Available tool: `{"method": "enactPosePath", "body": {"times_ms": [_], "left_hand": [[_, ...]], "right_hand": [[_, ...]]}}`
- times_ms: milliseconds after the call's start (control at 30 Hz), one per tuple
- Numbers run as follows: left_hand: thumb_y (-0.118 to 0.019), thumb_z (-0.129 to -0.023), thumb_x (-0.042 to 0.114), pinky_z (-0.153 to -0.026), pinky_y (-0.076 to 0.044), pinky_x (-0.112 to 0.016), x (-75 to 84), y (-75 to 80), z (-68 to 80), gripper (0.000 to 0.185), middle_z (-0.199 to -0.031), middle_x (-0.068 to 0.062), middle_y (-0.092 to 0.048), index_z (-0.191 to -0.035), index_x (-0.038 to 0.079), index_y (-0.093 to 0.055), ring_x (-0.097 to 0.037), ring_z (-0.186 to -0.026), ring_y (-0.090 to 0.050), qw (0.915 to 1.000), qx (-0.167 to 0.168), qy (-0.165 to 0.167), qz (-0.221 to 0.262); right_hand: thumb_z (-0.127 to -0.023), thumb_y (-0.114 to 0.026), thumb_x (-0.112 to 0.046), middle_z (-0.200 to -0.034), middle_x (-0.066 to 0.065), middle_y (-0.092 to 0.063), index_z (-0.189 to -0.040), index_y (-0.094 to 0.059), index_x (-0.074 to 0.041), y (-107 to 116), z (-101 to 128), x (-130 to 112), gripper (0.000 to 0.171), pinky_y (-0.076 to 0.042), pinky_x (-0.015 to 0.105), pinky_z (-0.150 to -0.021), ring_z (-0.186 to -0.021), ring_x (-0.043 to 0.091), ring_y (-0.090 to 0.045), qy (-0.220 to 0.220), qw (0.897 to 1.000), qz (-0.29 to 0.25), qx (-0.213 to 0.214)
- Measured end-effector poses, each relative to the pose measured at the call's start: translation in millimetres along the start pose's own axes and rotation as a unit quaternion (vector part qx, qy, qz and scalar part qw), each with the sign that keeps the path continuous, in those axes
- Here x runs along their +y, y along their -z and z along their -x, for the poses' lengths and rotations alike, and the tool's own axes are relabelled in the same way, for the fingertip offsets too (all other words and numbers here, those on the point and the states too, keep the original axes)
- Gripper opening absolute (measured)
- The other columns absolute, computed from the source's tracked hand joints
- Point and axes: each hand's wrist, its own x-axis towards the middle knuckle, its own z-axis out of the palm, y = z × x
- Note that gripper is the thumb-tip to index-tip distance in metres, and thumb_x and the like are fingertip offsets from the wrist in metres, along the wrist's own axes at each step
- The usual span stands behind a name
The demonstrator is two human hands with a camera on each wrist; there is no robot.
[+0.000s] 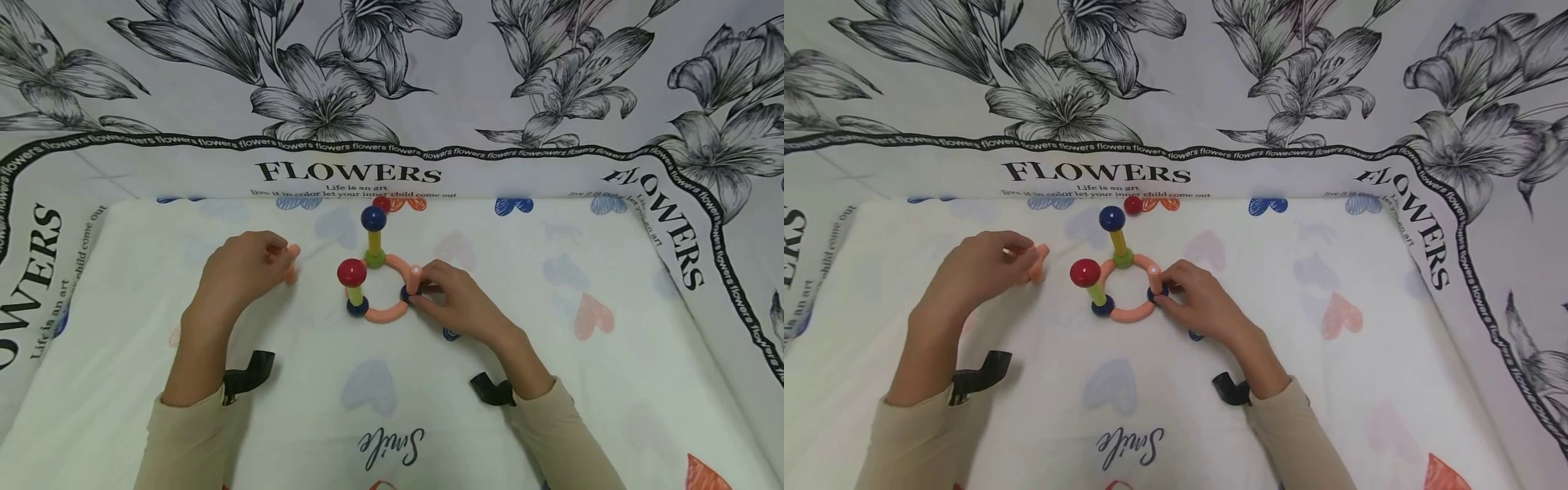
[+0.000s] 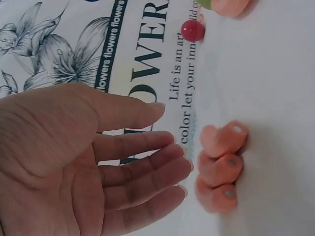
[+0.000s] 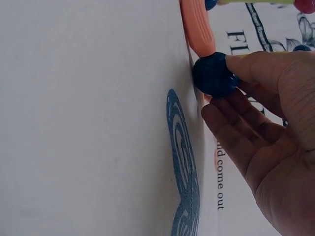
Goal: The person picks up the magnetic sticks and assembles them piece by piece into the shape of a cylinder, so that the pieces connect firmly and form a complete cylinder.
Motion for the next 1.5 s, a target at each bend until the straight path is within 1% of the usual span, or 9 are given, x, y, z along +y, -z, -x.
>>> {"method": "enactPosePath", "body": {"times_ms": [233,333,500,667,800,1133,1267,1400,1500], "left_hand": [[-0.059,-0.106,0.036,-0.069,-0.05,-0.044,5.7,-22.2,-4.0,0.035,-0.094,-0.014,-0.074,-0.112,0.006,-0.077,-0.034,-0.089,-0.067,0.9985,0.041,0.028,-0.024],[-0.06,-0.105,0.033,-0.071,-0.051,-0.043,7.7,-26.2,-4.5,0.038,-0.095,-0.016,-0.075,-0.12,0.002,-0.076,-0.034,-0.088,-0.066,0.9981,0.055,0.025,-0.016],[-0.061,-0.107,0.034,-0.069,-0.049,-0.041,8.9,-30.8,-6.8,0.04,-0.093,-0.016,-0.076,-0.122,0.001,-0.077,-0.032,-0.083,-0.066,0.998,0.056,0.024,-0.015],[-0.066,-0.104,0.032,-0.063,-0.049,-0.039,12.2,-38.2,-7.9,0.034,-0.081,-0.013,-0.077,-0.113,0.002,-0.081,-0.032,-0.077,-0.068,0.9968,0.076,0.006,-0.025],[-0.07,-0.102,0.03,-0.065,-0.051,-0.043,15.7,-41.1,-7.6,0.032,-0.079,-0.013,-0.076,-0.113,0.002,-0.081,-0.033,-0.078,-0.069,0.9956,0.089,-0.012,-0.027],[-0.068,-0.104,0.031,-0.079,-0.052,-0.043,19.1,-38.6,-4.5,0.038,-0.105,-0.019,-0.078,-0.126,0.0,-0.075,-0.032,-0.088,-0.065,0.9979,0.056,-0.024,0.02],[-0.067,-0.105,0.033,-0.089,-0.054,-0.047,18.0,-37.6,-4.1,0.039,-0.114,-0.018,-0.078,-0.129,0.003,-0.075,-0.033,-0.1,-0.066,0.9981,0.038,-0.03,0.038],[-0.065,-0.105,0.041,-0.094,-0.057,-0.049,17.8,-33.7,-4.6,0.043,-0.123,-0.014,-0.076,-0.129,0.008,-0.075,-0.034,-0.112,-0.069,0.9975,0.015,-0.028,0.063],[-0.063,-0.104,0.05,-0.094,-0.058,-0.049,17.7,-27.3,-4.2,0.049,-0.115,-0.012,-0.078,-0.131,0.01,-0.073,-0.033,-0.116,-0.071,0.9956,-0.003,-0.017,0.092]], "right_hand": [[-0.097,-0.076,-0.01,-0.113,0.002,-0.069,-0.109,-0.068,-0.015,-1.1,12.9,-0.7,0.015,-0.061,0.035,-0.1,-0.111,0.017,-0.07,-0.023,1.0,0.004,-0.003],[-0.096,-0.076,-0.009,-0.112,0.003,-0.069,-0.108,-0.067,-0.014,-0.8,13.3,0.0,0.016,-0.061,0.035,-0.1,-0.111,0.017,-0.07,-0.014,1.0,0.0,0.004],[-0.096,-0.076,-0.007,-0.113,0.004,-0.068,-0.109,-0.067,-0.013,-0.8,10.5,0.1,0.016,-0.061,0.035,-0.101,-0.111,0.017,-0.069,-0.007,1.0,-0.004,0.003],[-0.097,-0.076,-0.007,-0.113,0.004,-0.068,-0.109,-0.066,-0.013,-1.1,7.2,-1.2,0.017,-0.061,0.036,-0.1,-0.111,0.018,-0.07,-0.004,1.0,-0.001,0.003],[-0.097,-0.075,-0.007,-0.113,0.004,-0.068,-0.109,-0.066,-0.013,-1.2,4.9,-2.1,0.017,-0.061,0.035,-0.099,-0.112,0.018,-0.07,-0.005,1.0,-0.003,0.0],[-0.096,-0.076,-0.006,-0.113,0.005,-0.067,-0.109,-0.065,-0.013,-1.1,2.6,-3.5,0.018,-0.061,0.036,-0.099,-0.112,0.019,-0.071,-0.005,1.0,-0.004,-0.002],[-0.096,-0.076,-0.007,-0.113,0.005,-0.067,-0.109,-0.066,-0.013,-1.8,1.4,-3.7,0.017,-0.061,0.035,-0.099,-0.112,0.019,-0.071,-0.006,1.0,-0.002,-0.003],[-0.096,-0.076,-0.007,-0.113,0.006,-0.067,-0.11,-0.066,-0.012,-1.0,0.7,-5.1,0.017,-0.061,0.036,-0.099,-0.112,0.02,-0.071,-0.006,1.0,0.0,-0.004],[-0.096,-0.076,-0.007,-0.112,0.006,-0.067,-0.109,-0.066,-0.011,0.0,0.3,-6.3,0.017,-0.062,0.037,-0.099,-0.111,0.02,-0.071,-0.003,1.0,0.0,-0.002]]}}
